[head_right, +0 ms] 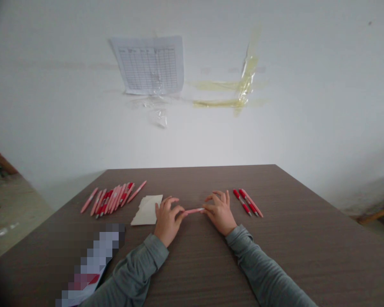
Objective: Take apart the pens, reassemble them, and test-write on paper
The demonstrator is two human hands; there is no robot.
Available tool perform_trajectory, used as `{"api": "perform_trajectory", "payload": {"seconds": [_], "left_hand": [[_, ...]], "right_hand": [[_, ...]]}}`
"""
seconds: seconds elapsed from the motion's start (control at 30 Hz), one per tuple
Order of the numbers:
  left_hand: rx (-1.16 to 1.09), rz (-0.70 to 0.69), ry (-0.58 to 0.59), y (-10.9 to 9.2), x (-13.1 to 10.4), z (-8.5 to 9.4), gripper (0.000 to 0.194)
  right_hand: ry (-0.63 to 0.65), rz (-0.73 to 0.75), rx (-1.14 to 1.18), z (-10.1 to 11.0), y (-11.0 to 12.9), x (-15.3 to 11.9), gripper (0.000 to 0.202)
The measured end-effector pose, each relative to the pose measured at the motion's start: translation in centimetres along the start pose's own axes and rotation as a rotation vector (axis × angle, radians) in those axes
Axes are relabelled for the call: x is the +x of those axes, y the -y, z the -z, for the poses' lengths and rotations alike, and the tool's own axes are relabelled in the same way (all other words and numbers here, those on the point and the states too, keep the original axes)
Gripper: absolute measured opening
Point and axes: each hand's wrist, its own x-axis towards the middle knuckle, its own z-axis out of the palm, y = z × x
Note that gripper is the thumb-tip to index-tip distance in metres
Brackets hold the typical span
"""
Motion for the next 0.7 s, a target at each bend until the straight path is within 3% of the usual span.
{"api": "perform_trajectory", "payload": {"seconds": [0.33,0.7], "left_hand": [[0.023,0.017,0.015,-0.07,-0.08,-0.14,0.029],[-0.017,0.008,0.028,-0.23,0.01,0.31,0.009]], "right_hand": [[-0.013,0.006,0.01,-0.06,-0.05,-0.06,0.013],[-0.006,-0.005,0.031,0.1,0.02,-0.02,0.013]]}}
